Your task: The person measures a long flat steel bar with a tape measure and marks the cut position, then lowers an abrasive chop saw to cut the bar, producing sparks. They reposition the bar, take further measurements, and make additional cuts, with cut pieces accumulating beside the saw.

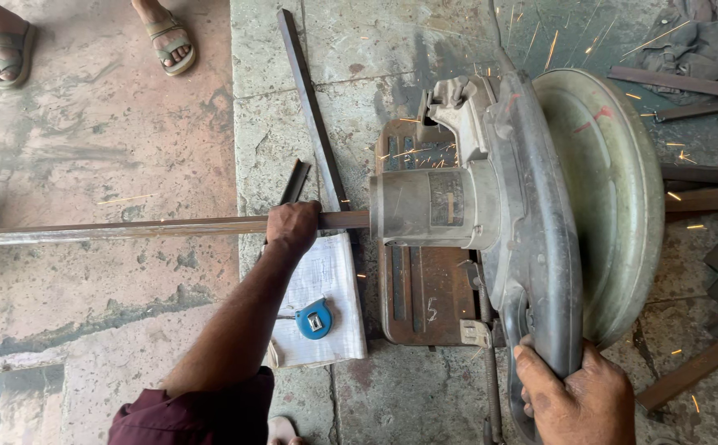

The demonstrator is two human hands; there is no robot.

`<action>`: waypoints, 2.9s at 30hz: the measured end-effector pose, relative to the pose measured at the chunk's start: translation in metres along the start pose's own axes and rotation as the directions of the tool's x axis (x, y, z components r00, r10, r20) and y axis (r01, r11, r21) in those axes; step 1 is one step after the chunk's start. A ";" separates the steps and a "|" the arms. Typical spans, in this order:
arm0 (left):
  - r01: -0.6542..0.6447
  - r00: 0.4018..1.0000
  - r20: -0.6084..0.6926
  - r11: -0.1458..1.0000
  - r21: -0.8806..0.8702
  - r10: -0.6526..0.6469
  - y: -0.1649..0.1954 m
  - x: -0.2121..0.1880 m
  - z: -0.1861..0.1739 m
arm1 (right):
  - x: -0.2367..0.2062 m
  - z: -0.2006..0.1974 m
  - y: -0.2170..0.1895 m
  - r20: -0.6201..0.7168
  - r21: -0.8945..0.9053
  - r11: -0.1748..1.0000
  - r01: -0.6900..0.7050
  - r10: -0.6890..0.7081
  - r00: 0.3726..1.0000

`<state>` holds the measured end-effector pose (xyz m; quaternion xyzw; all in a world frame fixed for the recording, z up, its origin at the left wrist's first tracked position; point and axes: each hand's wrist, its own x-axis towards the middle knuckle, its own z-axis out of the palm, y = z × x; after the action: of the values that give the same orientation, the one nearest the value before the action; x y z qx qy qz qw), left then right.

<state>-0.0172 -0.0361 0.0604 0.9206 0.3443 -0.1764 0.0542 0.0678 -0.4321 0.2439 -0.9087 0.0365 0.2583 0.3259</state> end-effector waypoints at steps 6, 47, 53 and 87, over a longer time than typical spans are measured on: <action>0.008 1.000 -0.004 1.000 -0.030 -0.009 0.003 0.005 0.001 | 0.005 -0.001 0.003 0.001 0.012 0.999 0.052 -0.052 0.999; -0.015 1.000 -0.012 0.999 0.029 0.016 0.009 0.010 0.007 | 0.253 -0.051 0.002 -0.204 -0.528 0.797 0.293 -0.454 0.867; -0.021 1.000 0.005 0.999 0.043 0.021 0.008 0.014 0.008 | 0.263 0.009 -0.022 0.272 -0.822 0.411 0.394 -0.325 0.906; -0.331 0.939 -0.157 0.924 -0.192 0.304 -0.034 -0.001 0.017 | 0.275 -0.097 0.087 -0.191 -0.833 0.547 0.081 -0.423 0.886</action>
<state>-0.0448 -0.0151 0.0455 0.9620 0.2100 -0.0691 0.1602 0.3278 -0.5319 0.1218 -0.9822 -0.1574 0.0192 -0.1004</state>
